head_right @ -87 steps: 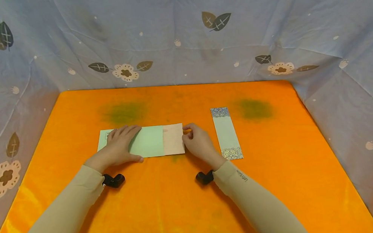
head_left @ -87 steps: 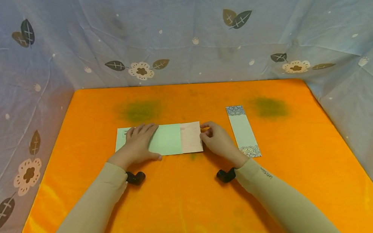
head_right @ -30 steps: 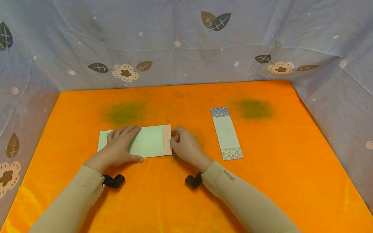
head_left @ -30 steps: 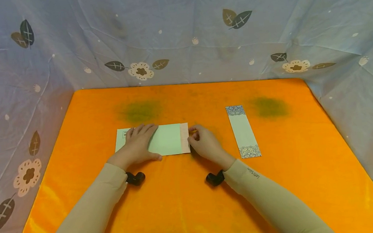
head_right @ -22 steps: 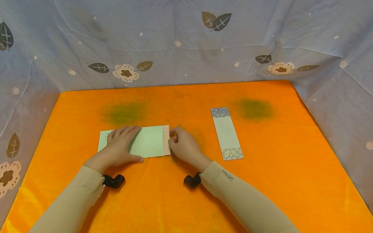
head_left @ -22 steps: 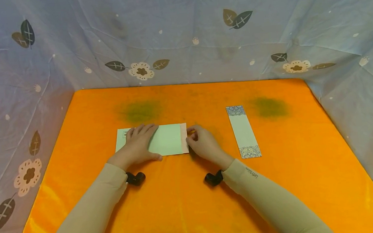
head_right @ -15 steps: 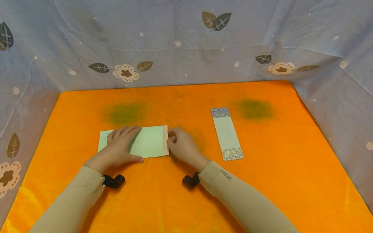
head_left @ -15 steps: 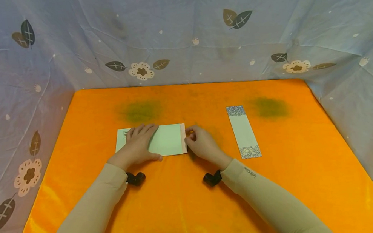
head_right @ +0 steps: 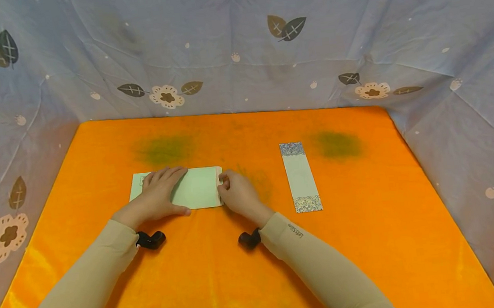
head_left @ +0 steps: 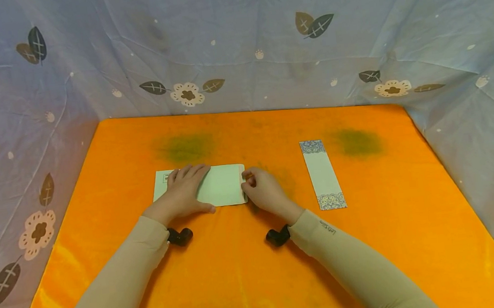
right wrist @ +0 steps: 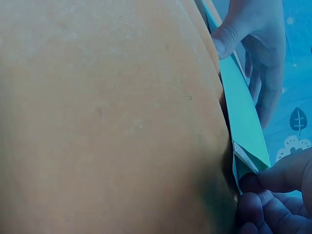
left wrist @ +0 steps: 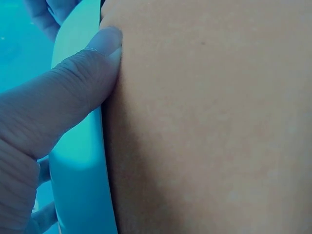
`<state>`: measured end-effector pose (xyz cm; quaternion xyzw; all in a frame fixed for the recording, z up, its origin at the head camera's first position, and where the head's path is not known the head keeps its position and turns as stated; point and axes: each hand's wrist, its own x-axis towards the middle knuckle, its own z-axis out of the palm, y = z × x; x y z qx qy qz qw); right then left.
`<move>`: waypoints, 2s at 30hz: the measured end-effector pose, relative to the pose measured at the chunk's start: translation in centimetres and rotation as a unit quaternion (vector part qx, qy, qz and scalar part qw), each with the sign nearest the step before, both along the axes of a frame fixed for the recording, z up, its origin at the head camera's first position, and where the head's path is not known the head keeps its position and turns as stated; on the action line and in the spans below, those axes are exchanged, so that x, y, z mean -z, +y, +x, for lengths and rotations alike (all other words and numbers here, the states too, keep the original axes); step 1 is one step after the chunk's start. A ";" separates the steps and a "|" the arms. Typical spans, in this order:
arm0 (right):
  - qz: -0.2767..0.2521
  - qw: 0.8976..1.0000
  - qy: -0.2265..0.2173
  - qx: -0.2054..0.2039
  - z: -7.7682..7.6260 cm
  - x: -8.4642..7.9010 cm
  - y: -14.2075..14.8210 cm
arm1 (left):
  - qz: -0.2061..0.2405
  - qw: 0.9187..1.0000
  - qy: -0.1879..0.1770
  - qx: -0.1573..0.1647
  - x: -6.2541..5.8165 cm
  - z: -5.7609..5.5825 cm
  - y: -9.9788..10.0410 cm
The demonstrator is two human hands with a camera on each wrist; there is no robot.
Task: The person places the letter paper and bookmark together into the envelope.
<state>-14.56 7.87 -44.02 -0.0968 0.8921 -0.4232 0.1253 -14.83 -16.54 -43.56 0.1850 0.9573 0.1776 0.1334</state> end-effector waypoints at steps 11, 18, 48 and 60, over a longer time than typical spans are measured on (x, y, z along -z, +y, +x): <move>0.006 1.000 0.004 -0.005 -0.1 0.1 -0.3 | 0.003 1.000 0.006 0.002 -0.2 0.1 0.2; -0.010 1.000 -0.005 -0.004 -0.3 0.0 -0.1 | -0.003 1.000 -0.001 0.000 -0.2 0.0 0.2; 0.062 0.993 0.036 0.090 0.8 -1.4 14.7 | -0.001 1.000 0.004 0.008 0.0 0.1 -0.1; 0.098 0.987 0.030 0.125 2.0 -1.1 17.7 | 0.001 1.000 -0.001 0.008 -0.2 0.2 0.0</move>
